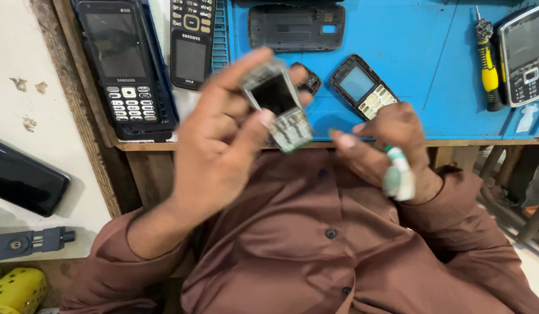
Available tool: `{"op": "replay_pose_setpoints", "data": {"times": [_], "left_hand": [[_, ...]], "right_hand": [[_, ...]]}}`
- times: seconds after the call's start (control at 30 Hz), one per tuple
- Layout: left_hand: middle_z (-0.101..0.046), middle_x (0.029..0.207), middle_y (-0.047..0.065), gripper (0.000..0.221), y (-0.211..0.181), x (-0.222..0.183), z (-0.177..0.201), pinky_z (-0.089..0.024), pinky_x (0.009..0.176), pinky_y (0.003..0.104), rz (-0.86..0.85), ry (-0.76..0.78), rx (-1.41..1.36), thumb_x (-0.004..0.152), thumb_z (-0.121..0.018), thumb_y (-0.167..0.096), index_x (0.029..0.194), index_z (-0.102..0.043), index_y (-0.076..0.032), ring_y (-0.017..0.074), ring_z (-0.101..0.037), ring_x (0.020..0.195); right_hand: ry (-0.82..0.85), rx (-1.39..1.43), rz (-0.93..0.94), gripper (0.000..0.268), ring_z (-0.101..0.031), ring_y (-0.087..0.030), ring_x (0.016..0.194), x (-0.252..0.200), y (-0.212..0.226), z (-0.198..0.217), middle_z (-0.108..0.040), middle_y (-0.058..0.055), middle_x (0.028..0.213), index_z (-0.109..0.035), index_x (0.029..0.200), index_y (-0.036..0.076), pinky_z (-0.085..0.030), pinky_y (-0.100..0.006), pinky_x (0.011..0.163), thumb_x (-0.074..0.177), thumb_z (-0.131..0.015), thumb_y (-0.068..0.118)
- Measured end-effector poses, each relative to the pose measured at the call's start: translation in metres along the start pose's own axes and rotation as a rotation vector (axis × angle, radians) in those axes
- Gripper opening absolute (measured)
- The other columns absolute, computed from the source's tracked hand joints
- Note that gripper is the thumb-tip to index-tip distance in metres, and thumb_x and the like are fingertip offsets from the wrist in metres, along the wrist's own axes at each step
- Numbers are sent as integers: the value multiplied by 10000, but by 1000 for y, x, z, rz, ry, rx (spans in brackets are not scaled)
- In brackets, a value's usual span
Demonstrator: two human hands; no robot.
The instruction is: The person uses a toothbrush to clean the exterior and internal components of a mobile phone. They remove the back cover and battery, brush the circuit board, and then reassemble the phone.
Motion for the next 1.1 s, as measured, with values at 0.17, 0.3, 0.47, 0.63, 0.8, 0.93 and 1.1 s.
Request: {"op": "replay_pose_setpoints", "data": {"times": [0.17,0.3,0.47,0.63,0.8,0.93,1.1], "left_hand": [[-612,1463,253,403,-11,1,27,-578,1152,336,-74,-149,11,1185,-484,50,1547,-308,31,266,-692,1303],[-627,1433,244,374,-1,4,29,-584,1111,315,-88,-139,-20,1188,-499,26,1522,-332,27,226,-703,1231],[-668,1372,236,359,6,6,31,-602,1023,293,-42,-151,23,1170,-503,7,1504,-374,36,184,-712,1133],[-679,1359,216,434,15,8,25,-618,987,290,29,-132,29,1143,-489,-1,1561,-370,16,160,-721,1078],[-684,1381,218,446,24,10,16,-601,912,251,88,-86,4,1131,-491,2,1557,-360,12,135,-700,1032],[-677,1401,206,463,27,10,13,-594,904,245,111,-67,-1,1120,-490,4,1562,-350,9,129,-693,1035],[-668,1410,190,477,30,11,13,-615,915,262,136,-74,15,1096,-499,23,1548,-347,24,139,-700,1048]], "right_hand": [[-298,-72,-157,509,-499,-187,804,-15,-19,20,-432,-102,1159,-514,1481,168,-491,-299,636,1054,-553,-106],[-282,51,-344,427,-467,-137,775,-27,-45,26,-437,-93,1237,-489,1557,125,-486,-256,630,1180,-435,-69],[-242,87,-374,446,-419,-89,748,-28,-64,34,-429,-100,1301,-404,1645,124,-437,-234,605,1235,-376,-50],[-164,-28,-402,468,-468,-141,842,-22,-81,40,-478,-125,1371,-358,1683,129,-429,-250,674,1241,-407,-14],[-17,-120,-362,413,-637,-275,1180,-7,-75,33,-534,-173,1343,-453,1588,80,-556,-342,954,1208,-502,-74],[5,-309,-344,464,-598,-296,1093,6,-66,29,-574,-156,1309,-581,1484,59,-512,-373,925,1068,-622,-143],[15,-476,-271,452,-563,-267,950,21,-61,28,-595,-127,1320,-688,1356,71,-456,-390,840,965,-745,-150]]}}
Point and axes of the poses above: each hand's wrist, its own x-axis towards the middle knuckle, its own z-axis out of the back of the hand, y = z × x, the point moved 10 cm from there along x, towards the middle knuckle
